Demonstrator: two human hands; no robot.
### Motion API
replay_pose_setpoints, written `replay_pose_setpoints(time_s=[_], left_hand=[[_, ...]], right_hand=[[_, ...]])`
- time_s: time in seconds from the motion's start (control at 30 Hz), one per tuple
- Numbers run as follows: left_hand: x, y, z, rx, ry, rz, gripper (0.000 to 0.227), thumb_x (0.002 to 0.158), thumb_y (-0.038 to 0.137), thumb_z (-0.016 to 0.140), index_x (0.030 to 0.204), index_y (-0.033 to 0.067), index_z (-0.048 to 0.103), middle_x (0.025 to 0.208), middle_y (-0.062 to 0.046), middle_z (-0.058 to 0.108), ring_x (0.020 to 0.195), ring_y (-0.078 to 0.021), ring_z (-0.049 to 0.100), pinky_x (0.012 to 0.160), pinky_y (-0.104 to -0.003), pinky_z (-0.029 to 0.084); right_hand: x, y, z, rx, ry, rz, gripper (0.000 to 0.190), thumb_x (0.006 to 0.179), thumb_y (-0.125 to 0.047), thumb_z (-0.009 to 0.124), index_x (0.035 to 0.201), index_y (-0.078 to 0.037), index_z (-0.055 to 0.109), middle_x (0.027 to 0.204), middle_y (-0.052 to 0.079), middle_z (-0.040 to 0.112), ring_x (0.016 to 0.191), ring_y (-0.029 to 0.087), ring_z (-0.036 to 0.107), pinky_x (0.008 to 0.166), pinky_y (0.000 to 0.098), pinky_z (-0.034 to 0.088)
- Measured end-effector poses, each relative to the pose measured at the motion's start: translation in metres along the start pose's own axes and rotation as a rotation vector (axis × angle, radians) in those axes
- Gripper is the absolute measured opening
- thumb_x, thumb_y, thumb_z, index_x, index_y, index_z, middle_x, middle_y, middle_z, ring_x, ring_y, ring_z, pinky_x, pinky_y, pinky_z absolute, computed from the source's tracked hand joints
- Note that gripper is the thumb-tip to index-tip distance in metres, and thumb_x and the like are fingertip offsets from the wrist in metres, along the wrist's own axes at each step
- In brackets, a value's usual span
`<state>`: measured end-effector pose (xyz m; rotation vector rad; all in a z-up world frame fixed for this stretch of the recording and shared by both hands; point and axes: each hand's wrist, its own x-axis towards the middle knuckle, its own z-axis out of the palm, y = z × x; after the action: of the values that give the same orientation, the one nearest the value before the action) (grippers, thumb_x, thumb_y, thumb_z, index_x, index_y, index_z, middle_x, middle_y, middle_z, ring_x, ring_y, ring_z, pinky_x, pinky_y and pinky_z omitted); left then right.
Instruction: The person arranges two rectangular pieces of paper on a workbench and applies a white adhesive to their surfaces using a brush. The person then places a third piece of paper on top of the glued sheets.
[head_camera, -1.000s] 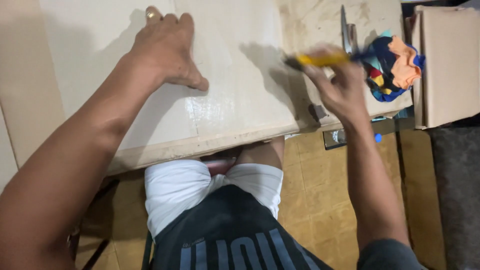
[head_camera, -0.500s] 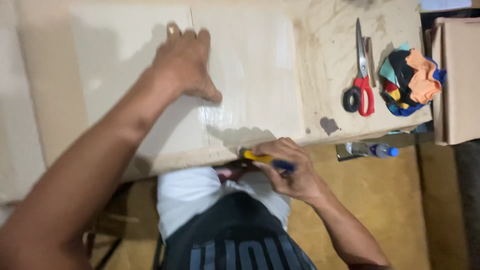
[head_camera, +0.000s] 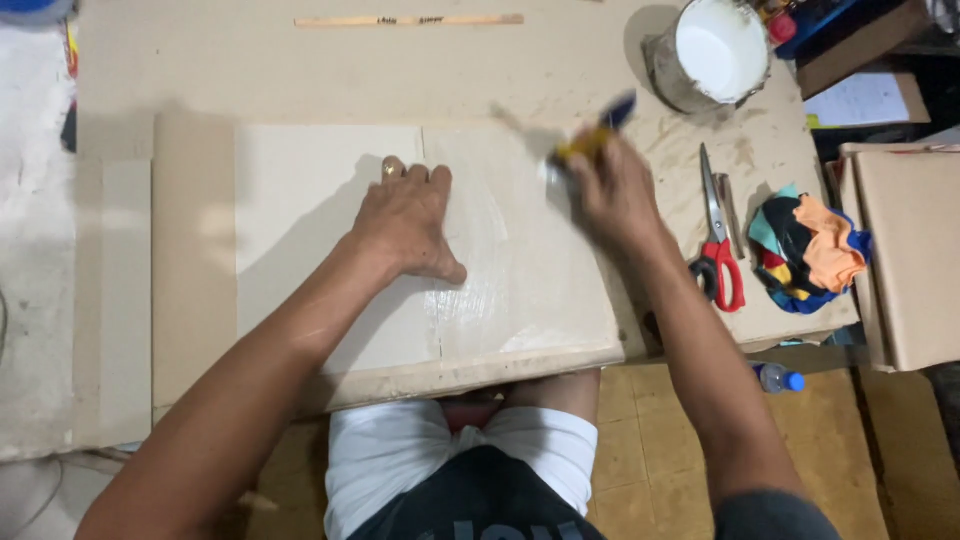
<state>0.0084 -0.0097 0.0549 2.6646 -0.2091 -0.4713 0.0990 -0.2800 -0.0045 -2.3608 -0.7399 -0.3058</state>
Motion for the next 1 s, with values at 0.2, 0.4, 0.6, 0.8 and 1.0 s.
replay_pose_setpoints(time_s=[0.2, 0.4, 0.6, 0.8, 1.0], left_hand=[[0.007, -0.006, 0.015, 0.083, -0.132, -0.112, 0.092, 0.058, 0.047, 0.091, 0.131, 0.0108, 0.048, 0.130, -0.014, 0.054, 0.129, -0.0360, 0.040, 0.102, -0.046, 0.046], [0.016, -0.013, 0.031, 0.154, -0.077, -0.074, 0.088, 0.053, 0.051, 0.086, 0.122, 0.0120, 0.049, 0.120, -0.011, 0.055, 0.121, -0.0341, 0.041, 0.090, -0.042, 0.045], [0.004, -0.005, 0.018, 0.115, -0.121, -0.117, 0.088, 0.059, 0.045, 0.086, 0.130, 0.0099, 0.047, 0.129, -0.015, 0.052, 0.126, -0.0376, 0.041, 0.100, -0.046, 0.047], [-0.024, -0.055, 0.068, -0.325, 0.449, 0.224, 0.091, 0.065, 0.037, 0.072, 0.148, 0.0096, 0.045, 0.142, -0.017, 0.050, 0.140, -0.0359, 0.038, 0.118, -0.046, 0.022], [-0.127, -0.084, 0.084, -0.130, 0.845, -0.142, 0.050, 0.083, 0.021, 0.074, 0.128, -0.0009, 0.067, 0.126, -0.020, 0.067, 0.123, -0.0377, 0.056, 0.112, -0.048, 0.040]], right_hand=[[0.041, 0.072, 0.024, 0.111, 0.157, -0.137, 0.029, 0.101, 0.001, 0.062, 0.127, -0.012, 0.063, 0.123, 0.011, 0.066, 0.108, 0.026, 0.067, 0.088, 0.0372, 0.057], [0.002, -0.010, 0.005, 0.260, -0.200, -0.010, 0.021, 0.100, -0.021, 0.066, 0.115, -0.006, 0.070, 0.124, 0.011, 0.070, 0.097, 0.021, 0.067, 0.081, 0.0309, 0.053], [0.077, -0.014, 0.041, 0.223, -0.087, 0.184, 0.016, 0.098, -0.018, 0.064, 0.114, -0.017, 0.063, 0.110, 0.005, 0.072, 0.093, 0.019, 0.066, 0.084, 0.0328, 0.051], [0.069, 0.087, -0.019, 0.282, 0.300, 0.100, 0.025, 0.111, -0.028, 0.061, 0.132, -0.017, 0.056, 0.124, 0.008, 0.070, 0.115, 0.018, 0.068, 0.099, 0.0310, 0.052], [0.062, 0.163, -0.117, -0.116, 0.564, -0.050, 0.009, 0.107, -0.003, 0.071, 0.112, -0.003, 0.064, 0.097, 0.012, 0.070, 0.089, 0.024, 0.072, 0.071, 0.0370, 0.052]])
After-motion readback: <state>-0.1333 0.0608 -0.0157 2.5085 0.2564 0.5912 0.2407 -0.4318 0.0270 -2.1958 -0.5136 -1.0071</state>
